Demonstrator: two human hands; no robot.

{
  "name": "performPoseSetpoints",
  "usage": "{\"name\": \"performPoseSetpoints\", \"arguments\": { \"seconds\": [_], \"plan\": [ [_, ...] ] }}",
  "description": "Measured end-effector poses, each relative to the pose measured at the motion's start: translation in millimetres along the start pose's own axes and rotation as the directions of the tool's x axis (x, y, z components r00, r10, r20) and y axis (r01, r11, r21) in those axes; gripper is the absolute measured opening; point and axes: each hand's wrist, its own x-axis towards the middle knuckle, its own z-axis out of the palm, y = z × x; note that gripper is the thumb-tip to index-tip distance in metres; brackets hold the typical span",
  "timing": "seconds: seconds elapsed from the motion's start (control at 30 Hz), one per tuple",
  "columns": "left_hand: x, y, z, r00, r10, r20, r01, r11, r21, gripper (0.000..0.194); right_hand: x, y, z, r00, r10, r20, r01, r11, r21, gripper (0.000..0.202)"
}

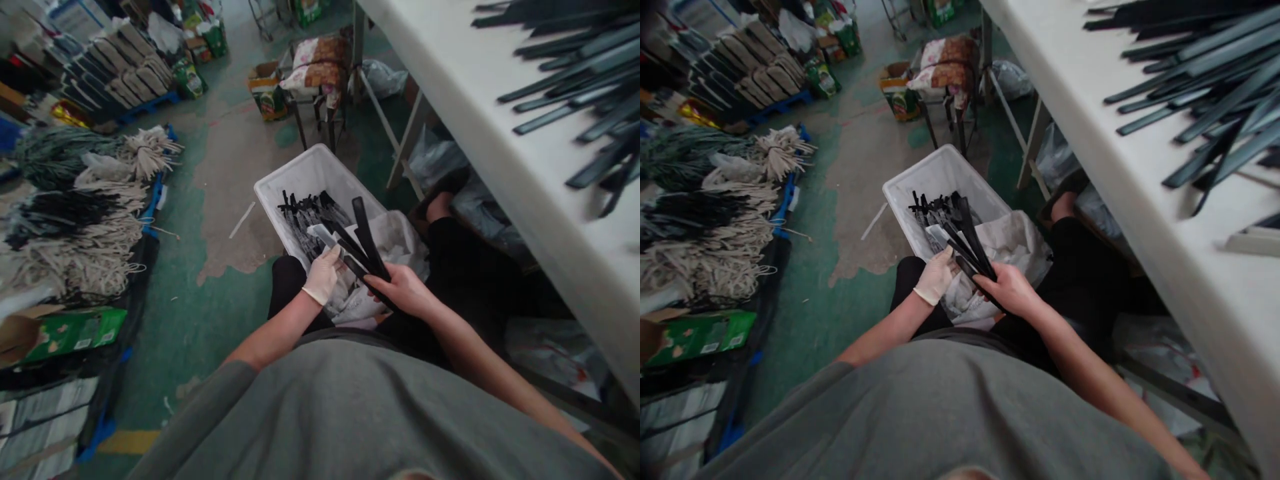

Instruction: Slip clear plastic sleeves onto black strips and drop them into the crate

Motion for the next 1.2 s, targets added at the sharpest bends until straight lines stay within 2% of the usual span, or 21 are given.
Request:
{"name": "performPoseSetpoints", "arguments": {
  "seconds": [0.1, 0.2, 0.27, 0.37, 0.43, 0.57, 0.73, 0.83, 0.9, 0.97, 1.07, 1.13, 1.2],
  "plan": [
    [-3, -3, -4.2, 0.999, -0.034, 0.032, 0.034, 0.999, -0.001, 0.029, -1, -6, -2, 0.998, -0.033, -0.051, 0.026, 0.991, -0.13, 0.025],
    [-7, -12, -2.9, 0.989, -0.099, 0.114, 0.097, 0.995, 0.018, 0.033, 6, -8, 2, 0.993, -0.05, -0.111, 0.036, 0.992, -0.119, 0.027],
    [-5, -10, -3.2, 0.994, -0.057, 0.088, 0.058, 0.998, -0.011, 0.032, 8, -8, 3, 0.996, -0.033, -0.082, 0.025, 0.994, -0.103, 0.028],
    [0, 1, -9.8, 1.0, 0.027, -0.013, -0.027, 0.997, -0.068, 0.028, 5, -8, 5, 1.0, 0.004, -0.016, -0.007, 0.984, -0.178, 0.027],
    [0, 3, -14.0, 1.0, 0.006, -0.013, -0.007, 0.997, -0.073, 0.029, 5, -10, 6, 0.999, 0.003, -0.034, -0.011, 0.97, -0.245, 0.026],
    [-2, -8, -13.8, 0.993, -0.086, 0.08, 0.09, 0.995, -0.041, 0.031, 13, -15, 9, 0.995, -0.032, -0.094, 0.005, 0.961, -0.277, 0.029],
    [7, -7, -20.4, 0.998, 0.005, -0.06, -0.015, 0.985, -0.17, 0.021, 15, -12, 9, 1.0, -0.015, -0.004, 0.013, 0.933, -0.36, 0.028],
    [4, -15, -21.9, 0.995, -0.096, -0.016, 0.093, 0.985, -0.146, 0.018, 19, -9, 13, 0.996, -0.04, -0.082, -0.001, 0.896, -0.443, 0.025],
    [1, -20, -20.5, 0.987, -0.158, 0.031, 0.161, 0.978, -0.136, 0.019, 22, -8, 15, 0.991, -0.038, -0.128, -0.022, 0.901, -0.434, 0.025],
    [0, -18, -21.0, 0.991, -0.135, 0.009, 0.135, 0.979, -0.151, 0.018, 21, -8, 14, 0.997, 0.006, -0.08, -0.037, 0.92, -0.391, 0.027],
    [2, -7, -25.7, 0.996, -0.036, -0.082, 0.023, 0.987, -0.161, 0.013, 15, -7, 12, 0.996, 0.06, 0.062, -0.031, 0.922, -0.385, 0.028],
    [1, -7, -27.0, 0.997, -0.035, -0.068, 0.025, 0.989, -0.142, 0.009, 14, -7, 14, 0.998, 0.043, 0.053, -0.016, 0.903, -0.429, 0.026],
    [-3, -13, -25.4, 0.995, -0.098, -0.006, 0.097, 0.99, -0.103, 0.012, 17, -8, 18, 1.0, 0.011, -0.019, -0.019, 0.892, -0.452, 0.024]
  ]
}}
